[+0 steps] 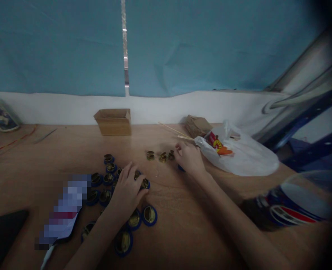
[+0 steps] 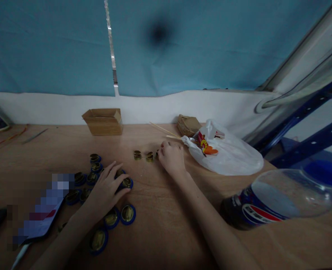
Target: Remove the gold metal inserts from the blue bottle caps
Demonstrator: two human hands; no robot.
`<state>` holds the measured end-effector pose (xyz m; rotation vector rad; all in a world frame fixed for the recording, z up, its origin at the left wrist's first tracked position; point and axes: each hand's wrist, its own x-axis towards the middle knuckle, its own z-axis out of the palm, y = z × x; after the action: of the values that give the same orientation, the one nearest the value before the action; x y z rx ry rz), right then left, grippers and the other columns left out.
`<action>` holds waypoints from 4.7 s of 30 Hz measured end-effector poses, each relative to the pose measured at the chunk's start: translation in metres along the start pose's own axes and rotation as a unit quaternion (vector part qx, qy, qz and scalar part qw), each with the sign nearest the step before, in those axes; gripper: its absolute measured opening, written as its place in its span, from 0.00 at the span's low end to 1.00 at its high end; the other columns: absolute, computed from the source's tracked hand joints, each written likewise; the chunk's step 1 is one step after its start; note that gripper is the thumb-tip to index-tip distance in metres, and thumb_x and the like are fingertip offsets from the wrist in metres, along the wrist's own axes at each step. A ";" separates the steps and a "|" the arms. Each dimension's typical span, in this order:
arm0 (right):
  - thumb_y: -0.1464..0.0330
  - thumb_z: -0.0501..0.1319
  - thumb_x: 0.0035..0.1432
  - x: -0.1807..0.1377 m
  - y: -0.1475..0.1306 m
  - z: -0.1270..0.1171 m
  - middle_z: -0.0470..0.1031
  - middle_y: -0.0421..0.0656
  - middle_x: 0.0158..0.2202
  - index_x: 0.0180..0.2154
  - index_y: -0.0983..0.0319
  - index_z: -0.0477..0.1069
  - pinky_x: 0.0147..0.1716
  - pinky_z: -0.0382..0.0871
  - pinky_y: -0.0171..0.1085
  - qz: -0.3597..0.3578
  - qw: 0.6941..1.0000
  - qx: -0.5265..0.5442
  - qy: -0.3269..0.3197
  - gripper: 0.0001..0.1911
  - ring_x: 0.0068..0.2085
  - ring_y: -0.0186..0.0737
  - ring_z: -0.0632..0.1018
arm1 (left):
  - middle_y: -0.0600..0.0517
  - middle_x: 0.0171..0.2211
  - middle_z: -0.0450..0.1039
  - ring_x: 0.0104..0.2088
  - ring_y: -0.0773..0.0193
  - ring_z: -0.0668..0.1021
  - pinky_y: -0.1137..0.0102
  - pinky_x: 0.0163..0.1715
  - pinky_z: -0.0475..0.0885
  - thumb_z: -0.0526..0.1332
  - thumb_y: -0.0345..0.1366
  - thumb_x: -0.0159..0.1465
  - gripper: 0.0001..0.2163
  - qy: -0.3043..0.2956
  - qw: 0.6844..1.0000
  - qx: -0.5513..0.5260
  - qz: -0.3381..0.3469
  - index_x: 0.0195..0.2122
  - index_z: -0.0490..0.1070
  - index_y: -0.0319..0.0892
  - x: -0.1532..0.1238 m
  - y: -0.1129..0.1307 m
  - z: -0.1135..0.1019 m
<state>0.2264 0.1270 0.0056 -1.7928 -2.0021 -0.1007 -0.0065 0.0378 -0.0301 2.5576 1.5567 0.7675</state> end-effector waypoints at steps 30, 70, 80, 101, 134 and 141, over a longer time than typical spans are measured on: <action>0.74 0.54 0.61 -0.073 -0.048 0.016 0.70 0.37 0.24 0.34 0.61 0.68 0.25 0.60 0.33 -0.068 0.933 0.328 -0.134 0.06 0.25 0.34 0.71 | 0.44 0.48 0.77 0.55 0.47 0.72 0.49 0.59 0.60 0.62 0.30 0.62 0.09 -0.014 0.997 0.074 -0.032 0.43 0.72 0.39 0.006 -0.002 0.004; 0.76 0.59 0.60 -0.091 -0.071 -0.010 0.73 0.43 0.41 0.45 0.57 0.71 0.31 0.74 0.36 -0.127 0.890 0.424 0.107 0.12 0.39 0.37 0.76 | 0.52 0.37 0.74 0.39 0.64 0.79 0.70 0.40 0.75 0.65 0.29 0.59 0.08 0.113 0.806 -0.564 -0.139 0.39 0.70 0.42 0.009 0.029 -0.013; 0.76 0.59 0.60 -0.093 -0.072 -0.007 0.72 0.43 0.43 0.48 0.57 0.70 0.33 0.75 0.36 -0.117 0.895 0.419 0.097 0.15 0.38 0.37 0.76 | 0.49 0.44 0.75 0.45 0.60 0.78 0.65 0.47 0.75 0.63 0.30 0.61 0.11 0.116 0.848 -0.507 -0.108 0.44 0.73 0.44 0.008 0.024 -0.013; 0.74 0.62 0.59 -0.090 -0.066 -0.014 0.72 0.43 0.39 0.45 0.57 0.70 0.31 0.74 0.38 -0.129 0.903 0.394 0.113 0.13 0.35 0.38 0.75 | 0.49 0.49 0.75 0.50 0.59 0.76 0.64 0.51 0.71 0.66 0.26 0.57 0.22 0.058 0.917 -0.392 -0.041 0.53 0.68 0.47 0.007 0.025 -0.019; 0.77 0.57 0.57 -0.085 -0.060 -0.006 0.69 0.41 0.34 0.37 0.59 0.64 0.32 0.71 0.38 -0.115 0.902 0.415 0.006 0.08 0.34 0.38 0.73 | 0.53 0.39 0.76 0.40 0.62 0.77 0.71 0.42 0.69 0.62 0.24 0.57 0.19 -0.020 0.921 -0.385 -0.049 0.49 0.70 0.47 0.010 0.025 -0.025; 0.76 0.57 0.59 -0.081 -0.061 -0.010 0.68 0.41 0.34 0.38 0.59 0.64 0.33 0.68 0.37 -0.125 0.905 0.408 0.004 0.07 0.34 0.37 0.72 | 0.51 0.40 0.76 0.42 0.61 0.78 0.70 0.42 0.69 0.61 0.25 0.58 0.17 -0.025 0.927 -0.372 -0.042 0.49 0.68 0.43 0.011 0.027 -0.030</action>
<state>0.1755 0.0388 -0.0013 -0.9961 -1.8438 0.5691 0.0071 0.0274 0.0081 1.9185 1.0552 1.0231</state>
